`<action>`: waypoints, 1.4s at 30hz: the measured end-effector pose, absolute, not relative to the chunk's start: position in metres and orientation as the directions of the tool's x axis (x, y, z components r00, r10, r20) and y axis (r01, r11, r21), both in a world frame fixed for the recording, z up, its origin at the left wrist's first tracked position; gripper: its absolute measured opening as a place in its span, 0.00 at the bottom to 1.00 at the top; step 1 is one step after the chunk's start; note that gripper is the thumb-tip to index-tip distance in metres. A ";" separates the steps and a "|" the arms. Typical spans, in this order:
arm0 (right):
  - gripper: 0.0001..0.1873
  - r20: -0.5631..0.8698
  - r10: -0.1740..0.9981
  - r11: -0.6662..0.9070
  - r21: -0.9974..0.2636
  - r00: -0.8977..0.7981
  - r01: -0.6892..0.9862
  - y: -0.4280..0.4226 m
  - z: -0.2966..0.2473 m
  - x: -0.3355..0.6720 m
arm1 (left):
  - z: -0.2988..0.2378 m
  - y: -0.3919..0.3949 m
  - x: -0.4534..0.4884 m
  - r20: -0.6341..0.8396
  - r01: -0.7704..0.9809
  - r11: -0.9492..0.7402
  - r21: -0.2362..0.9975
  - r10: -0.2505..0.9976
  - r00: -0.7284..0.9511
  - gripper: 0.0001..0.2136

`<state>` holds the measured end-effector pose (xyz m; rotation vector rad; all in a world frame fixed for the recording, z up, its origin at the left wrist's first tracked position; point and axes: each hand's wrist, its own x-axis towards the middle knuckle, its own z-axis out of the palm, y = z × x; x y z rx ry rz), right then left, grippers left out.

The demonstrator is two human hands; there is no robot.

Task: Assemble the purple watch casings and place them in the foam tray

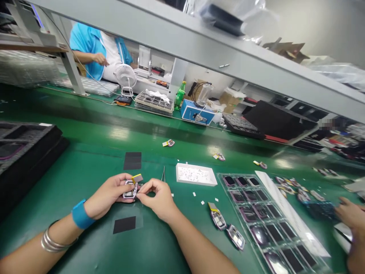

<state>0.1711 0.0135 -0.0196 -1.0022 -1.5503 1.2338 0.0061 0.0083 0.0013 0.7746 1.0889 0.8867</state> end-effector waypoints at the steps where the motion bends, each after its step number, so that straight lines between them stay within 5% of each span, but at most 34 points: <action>1: 0.09 0.162 0.947 0.194 -0.977 -0.277 0.092 0.011 -0.022 0.170 | 0.001 0.008 0.008 -0.402 -0.201 0.440 0.875 0.893 0.204 0.16; 21: 0.06 0.272 0.920 0.339 -0.914 -0.282 0.224 0.002 -0.015 0.165 | 0.000 0.004 0.013 -0.425 -0.204 0.476 0.856 0.871 0.248 0.19; 26: 0.06 0.390 0.877 0.473 -0.799 -0.279 0.370 -0.004 -0.013 0.164 | -0.002 0.002 0.012 -0.403 -0.220 0.448 0.866 0.888 0.223 0.17; 29: 0.15 0.429 0.889 0.454 -0.786 -0.158 0.420 -0.002 -0.013 0.166 | 0.000 0.002 0.011 -0.393 -0.209 0.443 0.872 0.888 0.240 0.17; 31: 0.22 0.301 0.946 0.324 -0.891 -0.122 0.319 0.002 -0.015 0.168 | 0.001 0.002 0.012 -0.388 -0.196 0.442 0.875 0.884 0.263 0.16; 35: 0.07 0.176 0.963 0.201 -0.973 -0.205 0.111 0.010 -0.018 0.171 | 0.001 0.002 0.011 -0.372 -0.190 0.435 0.880 0.881 0.292 0.16; 42: 0.05 0.379 0.920 0.392 -0.868 -0.104 0.305 0.005 -0.009 0.170 | 0.006 -0.002 0.011 -0.338 -0.304 0.481 0.822 0.843 0.418 0.20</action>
